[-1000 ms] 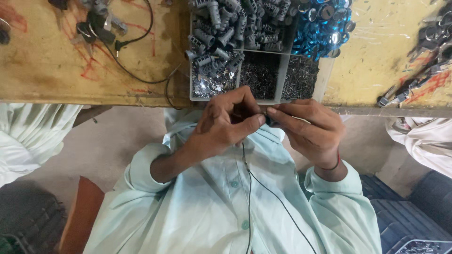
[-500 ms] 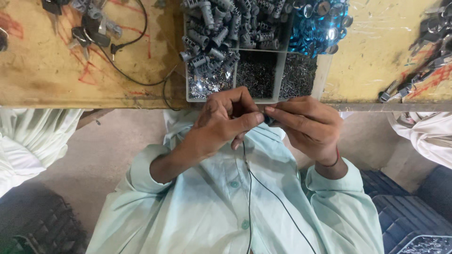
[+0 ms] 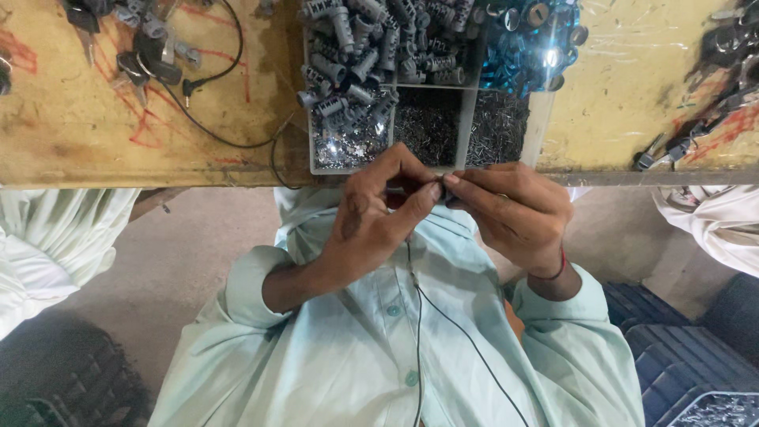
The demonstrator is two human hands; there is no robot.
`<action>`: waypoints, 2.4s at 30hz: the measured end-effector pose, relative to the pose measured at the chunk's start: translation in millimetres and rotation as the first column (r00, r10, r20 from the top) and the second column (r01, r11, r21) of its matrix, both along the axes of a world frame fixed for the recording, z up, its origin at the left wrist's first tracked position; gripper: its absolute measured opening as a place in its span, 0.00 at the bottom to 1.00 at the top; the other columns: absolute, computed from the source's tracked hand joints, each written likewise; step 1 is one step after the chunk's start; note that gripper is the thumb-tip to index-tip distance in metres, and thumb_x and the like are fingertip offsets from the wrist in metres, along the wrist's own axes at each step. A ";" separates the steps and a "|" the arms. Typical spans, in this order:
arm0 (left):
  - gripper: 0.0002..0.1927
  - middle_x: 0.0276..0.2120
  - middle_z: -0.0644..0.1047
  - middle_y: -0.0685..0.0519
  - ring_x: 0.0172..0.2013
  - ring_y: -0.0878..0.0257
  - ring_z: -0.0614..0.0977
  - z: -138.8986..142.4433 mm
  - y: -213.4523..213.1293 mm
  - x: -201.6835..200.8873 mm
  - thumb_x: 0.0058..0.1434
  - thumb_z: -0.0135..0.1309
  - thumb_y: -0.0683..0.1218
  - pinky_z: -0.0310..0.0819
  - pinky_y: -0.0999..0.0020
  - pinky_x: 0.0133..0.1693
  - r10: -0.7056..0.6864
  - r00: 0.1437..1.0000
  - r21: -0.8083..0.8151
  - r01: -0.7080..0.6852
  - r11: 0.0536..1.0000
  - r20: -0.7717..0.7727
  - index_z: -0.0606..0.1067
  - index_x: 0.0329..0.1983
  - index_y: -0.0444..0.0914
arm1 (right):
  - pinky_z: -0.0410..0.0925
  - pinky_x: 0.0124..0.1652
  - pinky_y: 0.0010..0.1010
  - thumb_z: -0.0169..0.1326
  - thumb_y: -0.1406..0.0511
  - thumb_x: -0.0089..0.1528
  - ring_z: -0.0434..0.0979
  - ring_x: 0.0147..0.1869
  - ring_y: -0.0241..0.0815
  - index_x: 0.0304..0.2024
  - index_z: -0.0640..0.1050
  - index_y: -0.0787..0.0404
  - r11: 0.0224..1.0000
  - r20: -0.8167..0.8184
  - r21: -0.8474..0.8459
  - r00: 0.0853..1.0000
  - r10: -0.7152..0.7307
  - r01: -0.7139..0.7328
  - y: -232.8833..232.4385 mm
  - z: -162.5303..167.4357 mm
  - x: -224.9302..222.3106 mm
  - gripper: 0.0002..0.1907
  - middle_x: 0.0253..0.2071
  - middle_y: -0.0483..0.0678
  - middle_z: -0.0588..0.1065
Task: The person sits at a workbench assembling small padlock components. They pick gray cylindrical lock bodies and blue caps from a compartment tray, fit the parts together by hand, and place finished assemblies back into the tray compartments, repeating the cycle.
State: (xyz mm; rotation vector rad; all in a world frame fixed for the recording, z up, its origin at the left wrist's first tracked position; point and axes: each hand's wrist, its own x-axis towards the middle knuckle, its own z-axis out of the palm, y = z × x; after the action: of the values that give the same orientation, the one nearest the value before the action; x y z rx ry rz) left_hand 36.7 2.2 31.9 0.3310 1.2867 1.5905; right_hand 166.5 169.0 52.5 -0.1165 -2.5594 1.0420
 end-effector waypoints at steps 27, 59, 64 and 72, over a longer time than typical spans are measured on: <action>0.14 0.47 0.81 0.46 0.48 0.57 0.86 -30.0 11.0 -13.0 0.63 0.58 0.28 0.84 0.66 0.49 0.123 0.765 0.359 0.148 0.921 -0.632 0.76 0.48 0.34 | 0.68 0.37 0.27 0.60 0.78 0.71 0.74 0.38 0.39 0.46 0.77 0.69 0.883 0.031 0.211 0.901 -0.434 0.418 58.2 -19.1 -24.1 0.04 0.43 0.53 0.70; 0.16 0.56 0.74 0.38 0.55 0.47 0.79 -16.8 4.7 -36.8 0.62 0.63 0.37 0.83 0.59 0.49 0.222 0.202 0.279 0.321 0.905 -0.954 0.70 0.48 0.31 | 0.74 0.34 0.29 0.53 0.75 0.68 0.79 0.36 0.38 0.49 0.63 0.63 0.351 0.408 -0.876 0.896 0.173 0.331 14.7 -19.9 6.1 0.13 0.40 0.49 0.73; 0.24 0.50 0.81 0.50 0.45 0.59 0.82 -5.8 0.4 -12.0 0.61 0.63 0.32 0.80 0.64 0.47 0.145 0.683 0.277 0.087 0.957 -0.716 0.73 0.60 0.34 | 0.69 0.48 0.27 0.49 0.71 0.72 0.69 0.51 0.33 0.56 0.58 0.60 0.241 0.257 -0.945 0.957 0.134 0.220 -18.9 -17.9 -5.5 0.16 0.51 0.46 0.64; 0.17 0.40 0.81 0.52 0.42 0.58 0.81 -6.5 3.0 -7.9 0.58 0.67 0.34 0.77 0.64 0.44 0.216 0.598 0.310 0.057 0.949 -0.772 0.78 0.50 0.36 | 0.71 0.43 0.34 0.58 0.76 0.66 0.79 0.43 0.47 0.47 0.83 0.62 0.995 0.258 0.089 0.964 -0.070 0.048 80.0 -0.4 9.9 0.09 0.39 0.51 0.80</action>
State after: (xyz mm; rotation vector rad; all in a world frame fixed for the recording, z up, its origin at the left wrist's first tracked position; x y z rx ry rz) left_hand 28.8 5.2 25.3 1.3423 1.7223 1.7867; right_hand 176.4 249.0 52.1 -0.3262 -2.8100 0.9522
